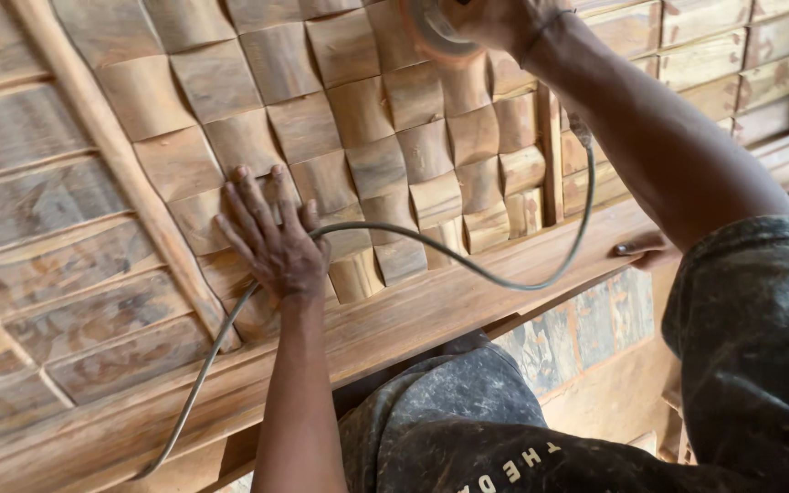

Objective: The person uses a handheld orbital sander to smooth the surface of a large wooden panel with a raised woven pattern. The left hand rests on the panel for stability while the right hand moves the sander across the textured surface.

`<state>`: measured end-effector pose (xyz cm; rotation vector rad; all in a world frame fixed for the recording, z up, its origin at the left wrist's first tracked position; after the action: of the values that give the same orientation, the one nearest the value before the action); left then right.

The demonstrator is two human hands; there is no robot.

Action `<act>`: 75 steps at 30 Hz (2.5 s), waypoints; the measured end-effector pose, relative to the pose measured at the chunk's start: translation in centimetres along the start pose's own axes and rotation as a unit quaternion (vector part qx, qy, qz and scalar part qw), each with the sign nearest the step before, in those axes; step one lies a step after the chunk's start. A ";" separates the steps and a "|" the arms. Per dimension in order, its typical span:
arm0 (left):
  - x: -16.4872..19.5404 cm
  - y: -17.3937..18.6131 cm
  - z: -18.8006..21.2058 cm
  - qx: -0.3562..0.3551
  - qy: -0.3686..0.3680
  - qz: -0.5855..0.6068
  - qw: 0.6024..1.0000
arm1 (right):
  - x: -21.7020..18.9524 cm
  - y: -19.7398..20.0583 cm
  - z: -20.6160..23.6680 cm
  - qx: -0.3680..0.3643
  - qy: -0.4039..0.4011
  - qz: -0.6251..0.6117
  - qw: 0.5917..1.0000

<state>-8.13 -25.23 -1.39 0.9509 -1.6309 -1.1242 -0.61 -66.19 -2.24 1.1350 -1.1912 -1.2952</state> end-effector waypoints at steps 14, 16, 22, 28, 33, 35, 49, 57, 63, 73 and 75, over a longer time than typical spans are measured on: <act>1.4 2.4 -1.2 0.003 -0.005 0.037 0.999 | -6.2 9.2 9.2 0.176 -0.040 0.030 0.983; 1.3 2.6 -0.9 0.013 -0.010 0.043 0.999 | -6.0 9.0 7.1 0.179 -0.046 0.026 0.982; 0.9 1.7 -0.5 0.018 -0.012 0.037 0.999 | -6.2 9.1 8.3 0.196 -0.062 0.036 0.978; 1.2 1.8 -0.7 0.024 -0.021 0.041 0.999 | -5.5 8.7 11.4 0.186 -0.104 0.048 0.976; 1.1 1.4 -0.4 -0.001 -0.021 0.037 0.999 | -2.5 5.6 7.0 0.150 -0.159 -0.029 0.975; 1.0 1.5 -0.3 0.013 -0.022 0.037 0.999 | -2.0 4.6 7.0 0.139 -0.167 -0.038 0.975; 0.8 2.1 -0.6 0.008 -0.007 0.055 0.998 | -5.9 4.4 12.6 0.169 -0.252 -0.261 0.916; 0.6 2.5 -0.5 0.014 -0.007 0.034 0.999 | -1.9 4.2 7.9 0.139 -0.323 -0.266 0.897; 0.9 2.8 -0.8 0.025 -0.010 0.028 0.999 | -2.5 4.8 12.5 0.093 -0.339 -0.254 0.901; 0.8 2.5 -0.4 0.016 -0.001 0.033 0.999 | 2.9 0.4 5.1 0.136 -0.352 -0.253 0.891; 0.6 2.3 -0.3 0.000 0.003 0.029 1.000 | 3.1 0.7 5.7 0.136 -0.344 -0.231 0.900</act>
<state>-8.26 -25.25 0.97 0.9016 -1.6427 -1.0804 -6.37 -68.98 -1.17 1.2451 -1.7206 -2.0542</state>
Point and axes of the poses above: each hand's wrist, its own z-axis away from the middle knuckle, its own y-axis out of the back of the hand, x = y × z, the point moved 8 cm from there along -z, towards the middle knuckle, and after that the axes turned 15 degrees about x, right-handed, at the moved point
